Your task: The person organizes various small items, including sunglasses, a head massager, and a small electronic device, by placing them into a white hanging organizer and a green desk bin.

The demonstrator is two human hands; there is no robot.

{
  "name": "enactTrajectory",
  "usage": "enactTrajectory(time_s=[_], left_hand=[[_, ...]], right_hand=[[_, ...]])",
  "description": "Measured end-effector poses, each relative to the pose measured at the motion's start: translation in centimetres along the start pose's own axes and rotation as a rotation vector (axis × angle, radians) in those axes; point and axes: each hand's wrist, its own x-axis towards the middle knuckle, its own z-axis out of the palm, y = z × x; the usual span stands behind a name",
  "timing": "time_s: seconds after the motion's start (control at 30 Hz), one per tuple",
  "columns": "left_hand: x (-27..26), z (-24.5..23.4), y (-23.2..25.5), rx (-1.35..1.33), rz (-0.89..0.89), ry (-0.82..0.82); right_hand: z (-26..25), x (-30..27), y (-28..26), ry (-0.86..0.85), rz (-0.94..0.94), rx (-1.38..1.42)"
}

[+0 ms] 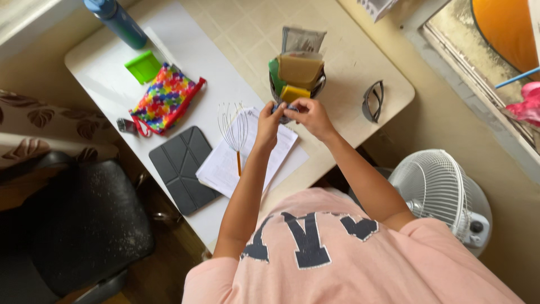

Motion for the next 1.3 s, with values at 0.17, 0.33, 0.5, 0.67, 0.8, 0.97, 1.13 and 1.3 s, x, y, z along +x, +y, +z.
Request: enactTrajectory(time_s=[0.17,0.33,0.5,0.67,0.8,0.97,1.13,1.3], left_hand=[[-0.5,0.6,1.2,-0.087,-0.112,-0.056],[-0.6,1.0,-0.1,0.046,0.033,0.004],[-1.3,2.0,-0.3,0.286,0.109,0.138],[-1.8,2.3,-0.7,0.339,0.087,0.22],[-0.7,0.9,-1.7,0.176,-0.019,0.218],[-0.2,-0.9,-2.8,-0.212,-0.269,0.106],[0.7,-1.9,-4.3,-0.292,-0.378,-0.031],[1.1,-0.8,-6.0,0.075,-0.237,-0.064]], right_hand=[[-0.3,-0.5,-1.2,-0.023,0.032,0.037],[0.5,-1.3,-2.7,0.096,-0.073,-0.21],[0.7,-1.3,-2.4,0.131,0.053,-0.207],[0.4,-1.0,0.0,0.102,-0.028,0.009],[0.7,-1.3,-0.1,0.043,-0.049,0.126],[1.1,-3.0,-3.3,0.076,-0.317,-0.313],[0.5,-3.7,-1.8,0.095,-0.414,-0.345],[-1.2,-2.5,3.8,0.209,-0.306,0.045]])
